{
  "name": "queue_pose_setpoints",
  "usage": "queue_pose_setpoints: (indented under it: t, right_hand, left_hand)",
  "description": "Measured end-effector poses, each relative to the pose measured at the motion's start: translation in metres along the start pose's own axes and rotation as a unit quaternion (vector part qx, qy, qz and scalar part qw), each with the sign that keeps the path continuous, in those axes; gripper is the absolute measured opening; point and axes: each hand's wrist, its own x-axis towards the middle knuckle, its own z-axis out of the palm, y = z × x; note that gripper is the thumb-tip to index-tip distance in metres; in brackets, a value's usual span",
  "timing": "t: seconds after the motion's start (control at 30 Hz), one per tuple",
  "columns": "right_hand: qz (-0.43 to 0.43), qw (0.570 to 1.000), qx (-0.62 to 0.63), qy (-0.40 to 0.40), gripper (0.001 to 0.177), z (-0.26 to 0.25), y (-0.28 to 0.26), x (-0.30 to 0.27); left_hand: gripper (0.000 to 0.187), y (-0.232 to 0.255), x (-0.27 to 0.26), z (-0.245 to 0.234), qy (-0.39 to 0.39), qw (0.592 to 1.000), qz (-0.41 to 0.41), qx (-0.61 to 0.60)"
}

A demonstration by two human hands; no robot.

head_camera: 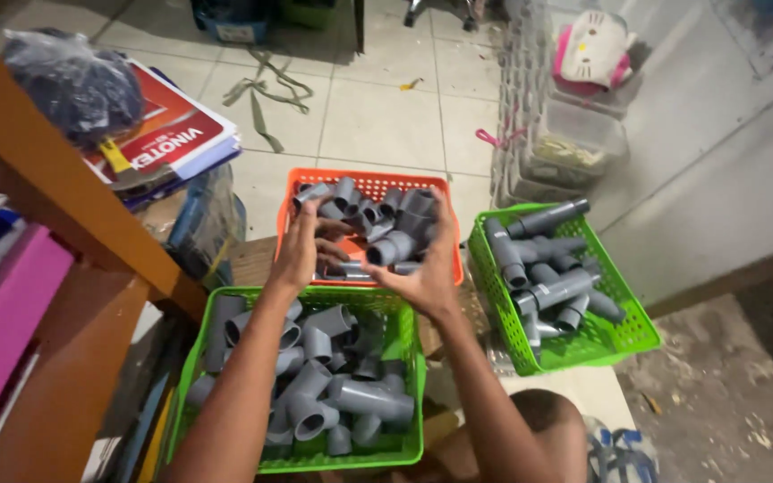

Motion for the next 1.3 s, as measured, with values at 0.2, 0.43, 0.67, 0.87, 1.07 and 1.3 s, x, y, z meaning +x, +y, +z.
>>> queue_pose_setpoints:
  t: [0.2,0.43,0.67,0.87,1.07,1.3]
  right_hand:
    - [0.102,0.989,-0.107,0.022,0.107,-0.154,0.023,-0.049]
    - [0.039,0.977,-0.151,0.142,0.093,-0.256,-0.038,-0.068]
    - [0.315,0.921,-0.219,0.066,0.085,-0.284,-0.041,-0.070]
    - [0.342,0.898,-0.269,0.070,0.060,-0.271,-0.056,-0.058]
    - [0.266,0.908,-0.318,0.060,0.049,-0.245,-0.078,-0.059]
    - [0.150,0.954,-0.242,-0.097,0.042,-0.162,-0.087,-0.081]
  left_hand:
    - [0.078,-0.004,0.002,0.000,-0.008,1.000,0.006,-0.001]
    - [0.086,0.005,0.003,0.005,-0.011,0.999,-0.023,0.025]
    - [0.080,0.017,-0.005,0.010,-0.007,0.999,-0.020,0.043]
    - [0.080,0.025,-0.008,0.011,-0.008,0.998,-0.022,0.055]
    - [0.081,0.006,0.002,0.008,0.007,0.999,-0.017,0.042]
    - [0.068,-0.017,0.013,0.000,0.019,1.000,-0.010,0.022]
